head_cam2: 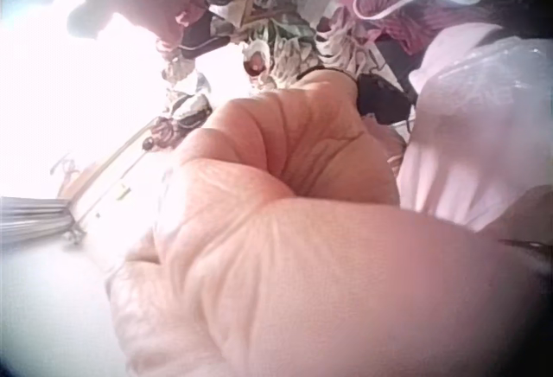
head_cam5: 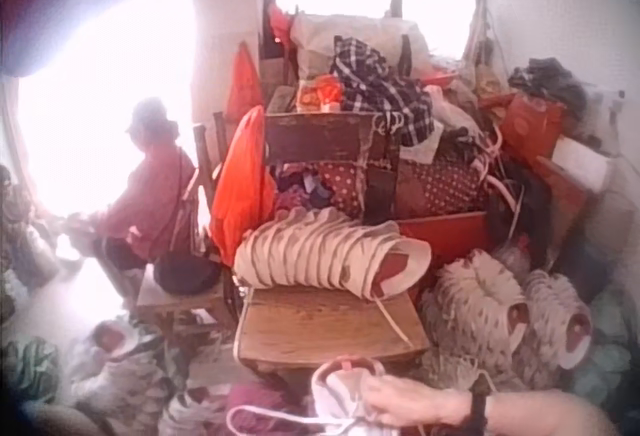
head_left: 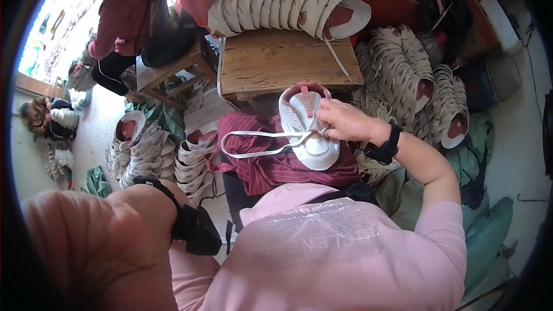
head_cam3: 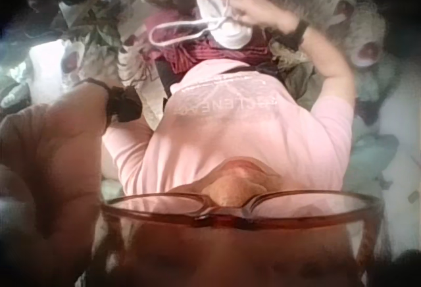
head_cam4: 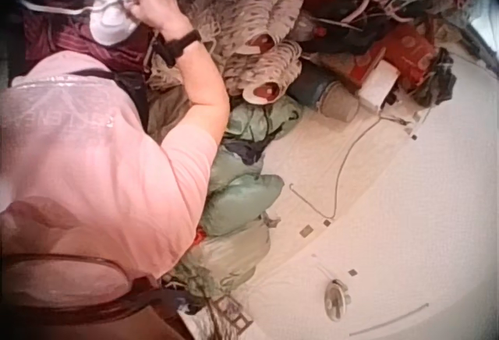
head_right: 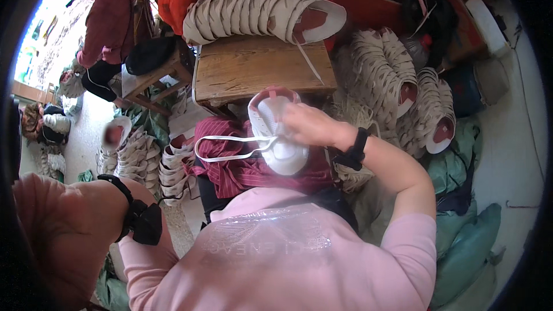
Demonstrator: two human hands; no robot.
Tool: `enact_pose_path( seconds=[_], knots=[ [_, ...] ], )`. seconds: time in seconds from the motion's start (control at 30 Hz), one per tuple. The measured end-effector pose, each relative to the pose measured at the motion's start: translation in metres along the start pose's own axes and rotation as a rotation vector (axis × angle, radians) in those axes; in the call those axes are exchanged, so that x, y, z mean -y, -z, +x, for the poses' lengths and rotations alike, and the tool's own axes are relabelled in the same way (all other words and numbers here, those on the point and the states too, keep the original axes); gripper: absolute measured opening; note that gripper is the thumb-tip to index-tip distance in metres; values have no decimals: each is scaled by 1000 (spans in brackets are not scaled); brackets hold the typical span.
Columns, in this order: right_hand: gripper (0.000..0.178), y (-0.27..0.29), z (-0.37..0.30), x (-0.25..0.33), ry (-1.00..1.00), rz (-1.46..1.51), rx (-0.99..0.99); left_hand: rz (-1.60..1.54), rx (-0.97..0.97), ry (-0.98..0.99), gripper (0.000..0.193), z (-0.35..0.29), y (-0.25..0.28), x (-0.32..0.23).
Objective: Lacing a white and pink sneaker in a workshop environment.
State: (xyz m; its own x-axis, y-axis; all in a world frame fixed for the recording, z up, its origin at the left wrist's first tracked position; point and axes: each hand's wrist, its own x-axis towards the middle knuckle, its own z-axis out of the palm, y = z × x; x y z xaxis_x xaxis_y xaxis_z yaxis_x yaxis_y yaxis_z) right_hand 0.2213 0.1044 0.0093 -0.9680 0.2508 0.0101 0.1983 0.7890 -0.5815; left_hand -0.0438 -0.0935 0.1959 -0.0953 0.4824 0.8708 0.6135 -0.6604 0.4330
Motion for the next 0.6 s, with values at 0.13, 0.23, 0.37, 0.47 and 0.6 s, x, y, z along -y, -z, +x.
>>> enact_pose_path(
  seconds=[0.13, 0.23, 0.37, 0.47, 0.6],
  knots=[
    [23, -7, -6, 5, -39, 10, -13, 151, -34, -22, 22, -10, 2, 2],
    [21, -8, -4, 3, -21, 11, 8, 240, -50, -44, 21, -8, -32, 5],
    [20, -5, -3, 5, -5, 32, 3, 362, -29, -56, 20, -13, -17, 10],
    [20, -5, -2, -9, -12, 17, 0, 398, 26, -38, 19, -21, -41, 16],
    [18, 2, 4, -9, 89, 86, 88, 540, 117, 42, 18, -41, -15, 0]
  ],
)
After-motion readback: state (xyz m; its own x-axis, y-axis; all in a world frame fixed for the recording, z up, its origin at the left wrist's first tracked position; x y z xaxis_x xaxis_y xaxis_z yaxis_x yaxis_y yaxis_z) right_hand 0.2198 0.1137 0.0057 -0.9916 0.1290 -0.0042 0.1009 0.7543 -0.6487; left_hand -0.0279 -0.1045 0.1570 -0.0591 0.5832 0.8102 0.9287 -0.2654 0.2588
